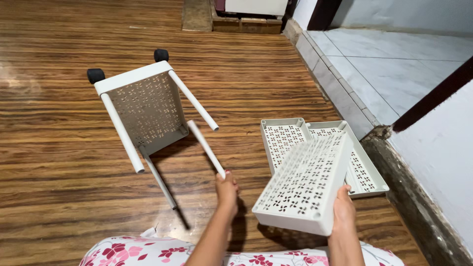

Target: The person assembles a white plastic rolling cart by inserting white plastic rods into the base and attaching black wheels. The person then places the assembled cart into a larger plastic tray.

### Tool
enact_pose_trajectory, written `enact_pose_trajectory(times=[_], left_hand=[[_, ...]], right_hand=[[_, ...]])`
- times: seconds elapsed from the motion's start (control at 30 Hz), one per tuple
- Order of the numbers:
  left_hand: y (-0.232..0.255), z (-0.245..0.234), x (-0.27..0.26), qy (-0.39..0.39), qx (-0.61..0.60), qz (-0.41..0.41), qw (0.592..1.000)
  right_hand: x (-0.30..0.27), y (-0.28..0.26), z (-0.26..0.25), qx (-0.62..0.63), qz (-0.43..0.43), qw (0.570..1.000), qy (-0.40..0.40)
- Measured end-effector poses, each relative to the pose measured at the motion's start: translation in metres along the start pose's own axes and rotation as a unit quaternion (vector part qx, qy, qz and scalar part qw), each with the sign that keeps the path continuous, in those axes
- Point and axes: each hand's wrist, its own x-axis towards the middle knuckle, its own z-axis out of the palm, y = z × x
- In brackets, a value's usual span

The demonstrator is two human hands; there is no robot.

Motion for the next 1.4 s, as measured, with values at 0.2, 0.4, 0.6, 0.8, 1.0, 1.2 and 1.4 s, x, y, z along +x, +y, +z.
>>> enact_pose_trajectory(times=[0.2, 0.4, 0.6, 0.8, 1.0, 1.2, 1.4], left_hand=[[0.042, -0.012, -0.036, -0.098, 0.022, -0.267, 0.958], [0.073, 0.028, -0.058, -0.13, 0.015, -0.238, 0.962], [0.049, 0.007, -0.037, -0.063, 0.143, -0.129, 0.979], [0.023, -0.004, -0.035, -0.038, 0.151, -0.09, 0.984], [0.036, -0.036, -0.019, 0.051, 0.306, 0.018, 0.95], [0.06, -0.071, -0.006, 0.062, 0.412, 0.057, 0.907], [0.06, -0.086, 0.002, 0.005, 0.387, 0.111, 0.916]], right_hand=[[-0.023, -0.012, 0.009, 0.064, 0.013, 0.971, -0.23], [-0.031, -0.015, 0.012, 0.013, 0.053, 0.945, -0.322], [-0.027, -0.074, 0.038, -0.277, -0.165, 0.867, -0.38], [-0.011, -0.018, 0.143, -0.57, -0.236, 0.76, -0.205], [-0.016, 0.085, 0.205, -0.691, -0.243, 0.651, -0.2], [0.008, 0.182, 0.228, -0.709, -0.179, 0.662, -0.162], [0.037, 0.234, 0.216, -0.657, -0.139, 0.709, -0.214]])
